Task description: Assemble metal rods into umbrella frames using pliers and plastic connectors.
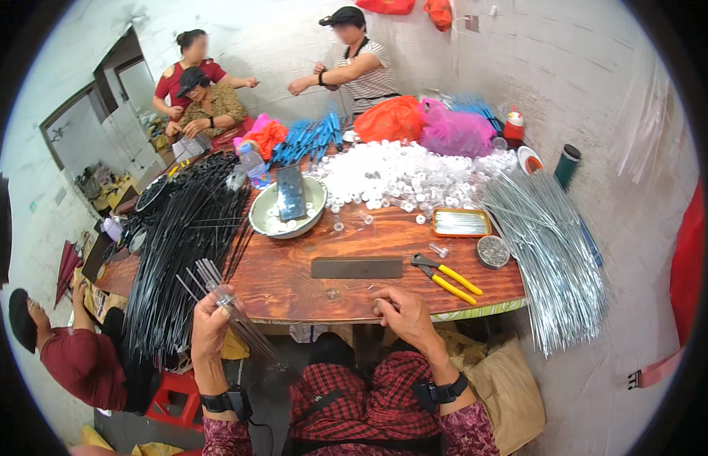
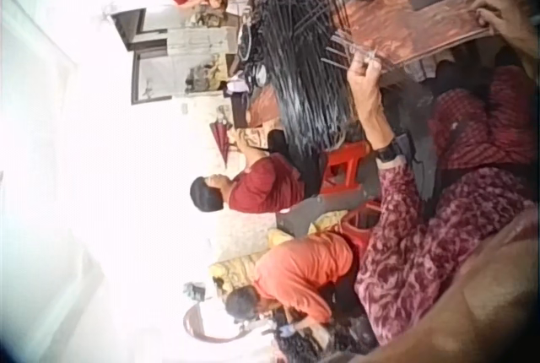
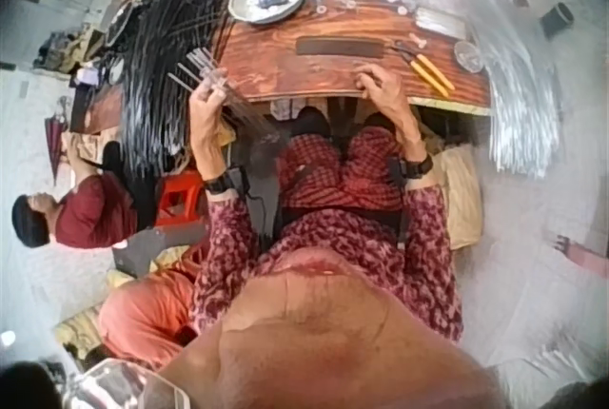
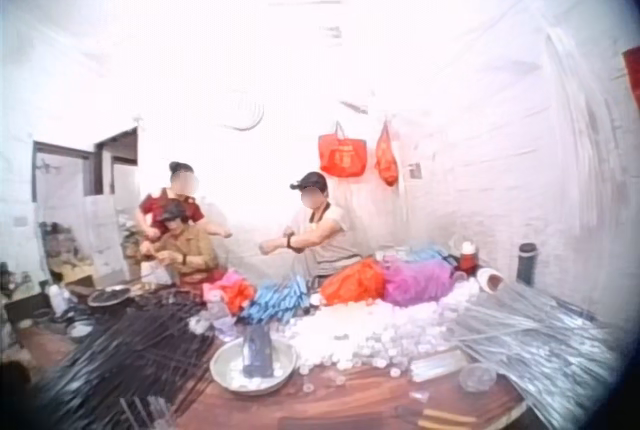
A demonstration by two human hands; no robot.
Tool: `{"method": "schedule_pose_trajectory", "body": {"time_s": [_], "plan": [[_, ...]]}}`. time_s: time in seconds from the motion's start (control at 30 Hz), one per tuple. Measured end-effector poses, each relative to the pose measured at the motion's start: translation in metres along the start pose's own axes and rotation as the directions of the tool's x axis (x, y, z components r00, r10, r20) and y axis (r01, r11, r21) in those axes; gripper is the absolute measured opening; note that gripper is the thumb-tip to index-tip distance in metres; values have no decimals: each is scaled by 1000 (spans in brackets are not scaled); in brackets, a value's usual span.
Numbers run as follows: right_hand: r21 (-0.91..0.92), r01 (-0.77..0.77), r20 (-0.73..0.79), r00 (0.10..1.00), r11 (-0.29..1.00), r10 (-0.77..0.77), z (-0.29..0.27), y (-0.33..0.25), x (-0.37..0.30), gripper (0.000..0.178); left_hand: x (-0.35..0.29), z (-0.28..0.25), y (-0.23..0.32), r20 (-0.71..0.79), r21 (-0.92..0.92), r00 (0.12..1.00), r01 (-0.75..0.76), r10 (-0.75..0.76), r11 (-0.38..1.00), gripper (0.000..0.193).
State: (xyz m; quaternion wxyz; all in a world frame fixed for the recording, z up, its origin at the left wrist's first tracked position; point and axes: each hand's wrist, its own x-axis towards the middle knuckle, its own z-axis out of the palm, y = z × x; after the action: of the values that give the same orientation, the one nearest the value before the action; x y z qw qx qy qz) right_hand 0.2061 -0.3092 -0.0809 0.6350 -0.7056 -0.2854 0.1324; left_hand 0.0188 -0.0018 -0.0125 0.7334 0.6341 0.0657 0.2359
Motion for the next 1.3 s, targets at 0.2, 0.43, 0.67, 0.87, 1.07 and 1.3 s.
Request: {"method": "schedule_pose_trajectory", "body": {"time_s": [0.2,0.43,0.67,0.87,1.07,1.3], "plan": [[-52,-12,-10,1000,999,12,1,-5,-3,20,-2,4,4,-3,21,1000,-14,14,1000,40],[-24,34,-11,999,999,-34,1,1,0,19,-4,9,7,-6,23,1000,-11,11,1000,39],[-71,58,-13,998,996,-59,0,1,0,19,-6,11,8,6,27,999,-34,34,999,39],[-89,64,2,998,994,-64,0,-3,-3,19,-10,15,11,13,40,998,-55,55,998,40],[-101,35,-4,999,994,-35,0,0,-2,21,-11,15,13,19,39,998,-65,64,997,40],[-112,52,-4,999,992,-53,0,-1,-3,21,-14,11,12,24,13,997,-69,69,998,42]]}}
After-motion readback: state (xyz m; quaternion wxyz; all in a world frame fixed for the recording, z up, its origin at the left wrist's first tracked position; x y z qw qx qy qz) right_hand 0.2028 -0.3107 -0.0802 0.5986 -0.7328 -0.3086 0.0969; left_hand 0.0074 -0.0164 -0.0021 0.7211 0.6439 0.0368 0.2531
